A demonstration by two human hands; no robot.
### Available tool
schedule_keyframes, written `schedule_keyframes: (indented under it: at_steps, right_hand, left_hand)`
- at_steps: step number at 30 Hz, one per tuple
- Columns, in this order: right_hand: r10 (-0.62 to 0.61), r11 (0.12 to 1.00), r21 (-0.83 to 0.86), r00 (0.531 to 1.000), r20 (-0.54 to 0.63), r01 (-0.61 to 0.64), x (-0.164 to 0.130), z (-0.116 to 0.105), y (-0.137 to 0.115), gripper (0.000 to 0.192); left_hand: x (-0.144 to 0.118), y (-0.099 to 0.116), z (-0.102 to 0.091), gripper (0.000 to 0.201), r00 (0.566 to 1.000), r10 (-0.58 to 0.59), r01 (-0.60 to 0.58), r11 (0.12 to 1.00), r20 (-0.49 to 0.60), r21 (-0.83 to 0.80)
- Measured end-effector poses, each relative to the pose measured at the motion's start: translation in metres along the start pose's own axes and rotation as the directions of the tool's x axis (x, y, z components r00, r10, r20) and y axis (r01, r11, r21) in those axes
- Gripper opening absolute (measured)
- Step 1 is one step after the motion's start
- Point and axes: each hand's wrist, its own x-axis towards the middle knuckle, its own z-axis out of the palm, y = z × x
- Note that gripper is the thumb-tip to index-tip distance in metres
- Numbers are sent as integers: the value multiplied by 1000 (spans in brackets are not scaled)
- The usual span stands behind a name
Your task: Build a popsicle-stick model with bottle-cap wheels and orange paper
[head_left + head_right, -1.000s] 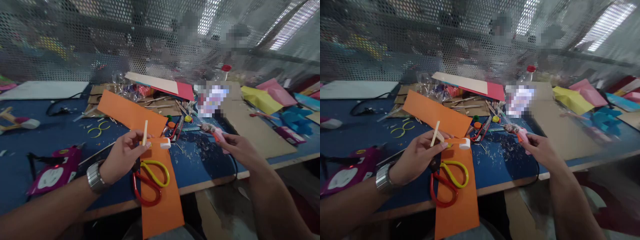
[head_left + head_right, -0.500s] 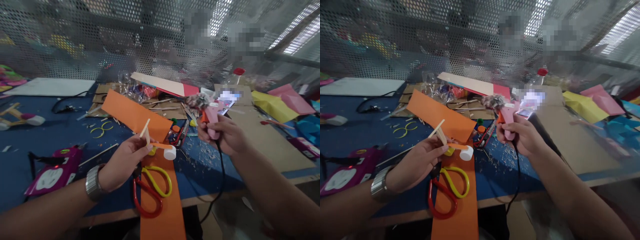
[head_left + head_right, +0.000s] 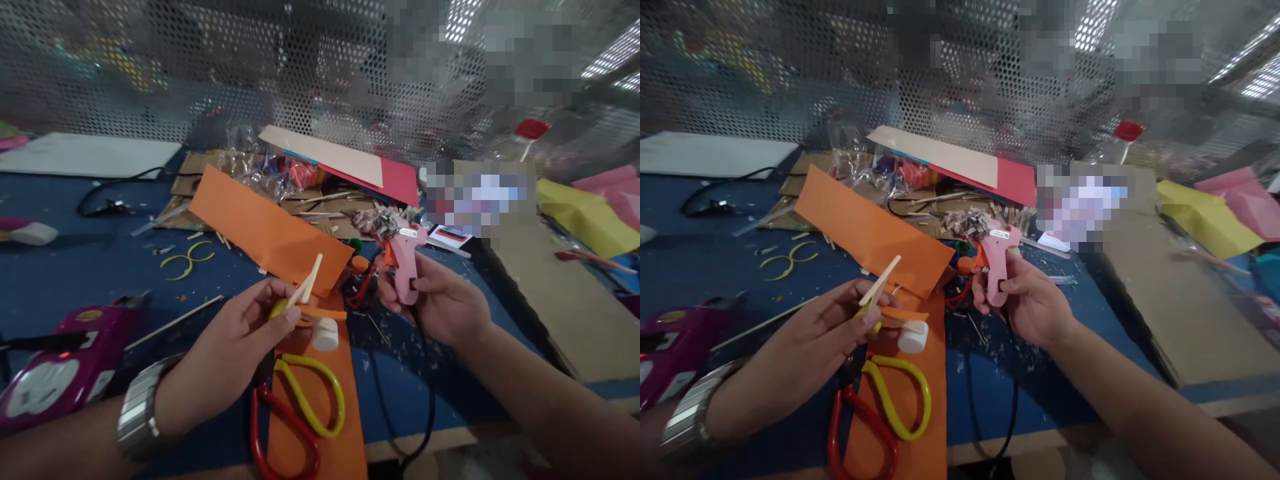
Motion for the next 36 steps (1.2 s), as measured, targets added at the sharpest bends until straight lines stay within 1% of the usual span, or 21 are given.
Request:
schedule_keyframes:
  at_steps: [2,5,7,10,13,16,20,22,25,28,30,32,36]
  right_hand:
    - [11,1000,-1,1000,15,-11,-2,1,0,32]
    - [16,1000,-11,1000,18,-16,-5,2,0,29]
    - [39,999,-13,999,23,-39,-6,2,1,22]
    - [61,998,-4,998,32,-61,-8,1,3,12]
    - [74,997,-1,996,51,-74,-9,1,3,14]
    - [85,996,-6,995,46,-85,-11,2,1,19]
    - [54,998,-27,998,-28,-55,-12,3,0,23]
    - [53,997,-47,998,-43,-55,-13,2,0,23]
    - [54,996,-69,999,0,-54,-15,-2,3,24]
    - [52,997,-54,998,45,-50,-17,-5,5,22]
    - [58,997,-59,997,50,-55,-18,-6,6,22]
    - [75,993,-90,995,58,-70,-20,-8,6,25]
    - [154,964,-230,985,76,-133,-26,-12,6,29]
  left_hand:
    - [0,-1,-1,34,1000,-2,1,1000,-16,-31]
    - [1,-3,-3,32,1000,-24,25,995,15,-100]
    - [1,-4,-3,27,998,-48,53,992,46,-118]
    - [0,-3,-3,21,996,-68,75,987,54,-140]
    - [0,-1,-2,21,994,-94,101,985,55,-140]
    - [0,1,-1,24,994,-94,99,990,59,-98]
    - [-3,5,0,28,999,-27,24,998,35,66]
    - [-5,6,1,32,1000,12,-14,991,17,129]
    - [-7,8,1,34,997,71,-72,982,11,176]
    - [-6,10,1,32,995,94,-99,976,36,196]
    - [-4,10,0,32,994,98,-104,977,41,185]
    - [-2,8,-2,33,996,74,-80,986,47,146]
    - [-1,2,-3,31,998,19,-17,999,65,-32]
